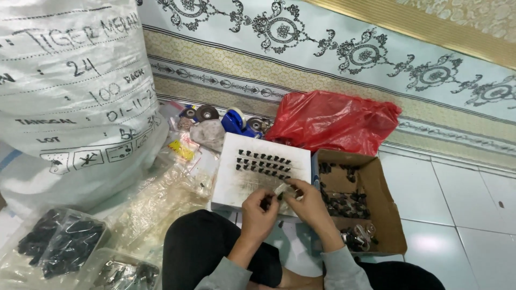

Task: The person sits on the floor and packs small black hardware pieces into a clear plastic bag. They place the filled bag into a white box, then continue picking individual pieces from a cardboard box and placing them into the white box.

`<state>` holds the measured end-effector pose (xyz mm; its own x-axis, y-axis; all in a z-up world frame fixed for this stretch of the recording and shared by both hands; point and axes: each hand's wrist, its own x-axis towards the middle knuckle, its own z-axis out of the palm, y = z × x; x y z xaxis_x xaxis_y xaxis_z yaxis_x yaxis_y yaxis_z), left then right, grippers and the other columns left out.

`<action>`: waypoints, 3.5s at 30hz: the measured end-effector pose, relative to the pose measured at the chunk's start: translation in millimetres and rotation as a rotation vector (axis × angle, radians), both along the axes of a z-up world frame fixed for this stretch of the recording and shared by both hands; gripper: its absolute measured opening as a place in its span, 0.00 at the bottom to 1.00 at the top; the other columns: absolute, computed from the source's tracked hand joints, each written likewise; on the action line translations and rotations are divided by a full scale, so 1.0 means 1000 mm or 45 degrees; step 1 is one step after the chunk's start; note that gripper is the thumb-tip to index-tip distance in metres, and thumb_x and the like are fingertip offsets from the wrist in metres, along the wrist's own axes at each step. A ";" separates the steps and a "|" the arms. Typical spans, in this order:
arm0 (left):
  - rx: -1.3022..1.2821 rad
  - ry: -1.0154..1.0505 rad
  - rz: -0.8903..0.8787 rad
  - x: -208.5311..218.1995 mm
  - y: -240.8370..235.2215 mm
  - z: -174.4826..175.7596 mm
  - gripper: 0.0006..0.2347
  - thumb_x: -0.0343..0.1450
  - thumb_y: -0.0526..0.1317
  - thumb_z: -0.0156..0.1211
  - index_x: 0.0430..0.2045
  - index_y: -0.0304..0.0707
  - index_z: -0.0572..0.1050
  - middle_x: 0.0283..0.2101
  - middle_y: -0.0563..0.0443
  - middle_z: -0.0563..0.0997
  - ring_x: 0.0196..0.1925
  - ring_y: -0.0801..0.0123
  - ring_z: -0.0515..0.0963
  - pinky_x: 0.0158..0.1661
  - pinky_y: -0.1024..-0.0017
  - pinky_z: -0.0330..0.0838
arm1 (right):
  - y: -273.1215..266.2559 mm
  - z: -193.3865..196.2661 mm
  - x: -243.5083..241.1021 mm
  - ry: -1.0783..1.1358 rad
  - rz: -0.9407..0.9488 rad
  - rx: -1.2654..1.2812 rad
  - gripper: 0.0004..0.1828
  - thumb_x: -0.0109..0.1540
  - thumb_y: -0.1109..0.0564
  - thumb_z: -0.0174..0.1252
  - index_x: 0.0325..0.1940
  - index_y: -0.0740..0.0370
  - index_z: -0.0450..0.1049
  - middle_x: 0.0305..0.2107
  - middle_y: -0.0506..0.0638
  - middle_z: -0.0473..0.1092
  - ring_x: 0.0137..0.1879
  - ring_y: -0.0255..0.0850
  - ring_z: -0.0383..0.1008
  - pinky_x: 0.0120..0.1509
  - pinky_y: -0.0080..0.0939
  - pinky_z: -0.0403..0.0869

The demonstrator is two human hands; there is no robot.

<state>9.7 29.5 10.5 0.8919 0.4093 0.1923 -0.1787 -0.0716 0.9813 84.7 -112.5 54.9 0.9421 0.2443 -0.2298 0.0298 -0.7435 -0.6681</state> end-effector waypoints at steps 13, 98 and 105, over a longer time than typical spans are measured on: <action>0.171 0.175 0.072 0.003 0.005 -0.027 0.03 0.67 0.36 0.58 0.24 0.39 0.76 0.27 0.49 0.76 0.30 0.63 0.76 0.33 0.66 0.71 | -0.015 -0.038 0.026 -0.122 -0.332 0.203 0.22 0.59 0.49 0.65 0.55 0.58 0.79 0.38 0.49 0.74 0.38 0.36 0.72 0.44 0.39 0.73; 0.224 0.138 0.259 0.007 0.011 -0.030 0.03 0.67 0.35 0.58 0.27 0.40 0.79 0.28 0.51 0.78 0.29 0.64 0.78 0.33 0.67 0.73 | 0.013 -0.095 0.077 -0.338 -0.031 -0.131 0.23 0.57 0.54 0.61 0.57 0.59 0.76 0.48 0.57 0.73 0.46 0.49 0.78 0.55 0.45 0.75; 0.184 0.141 0.226 0.007 0.011 -0.029 0.03 0.68 0.34 0.58 0.26 0.39 0.79 0.27 0.51 0.78 0.29 0.66 0.77 0.32 0.68 0.72 | 0.008 -0.101 0.085 -0.438 -0.162 -0.015 0.13 0.62 0.56 0.61 0.50 0.59 0.77 0.38 0.53 0.78 0.40 0.44 0.77 0.47 0.45 0.74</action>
<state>16.8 40.3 -18.2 0.8272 0.5370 0.1653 -0.0426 -0.2334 0.9715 169.9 -104.9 -46.6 0.9874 0.1196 0.1035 0.1582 -0.7633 -0.6264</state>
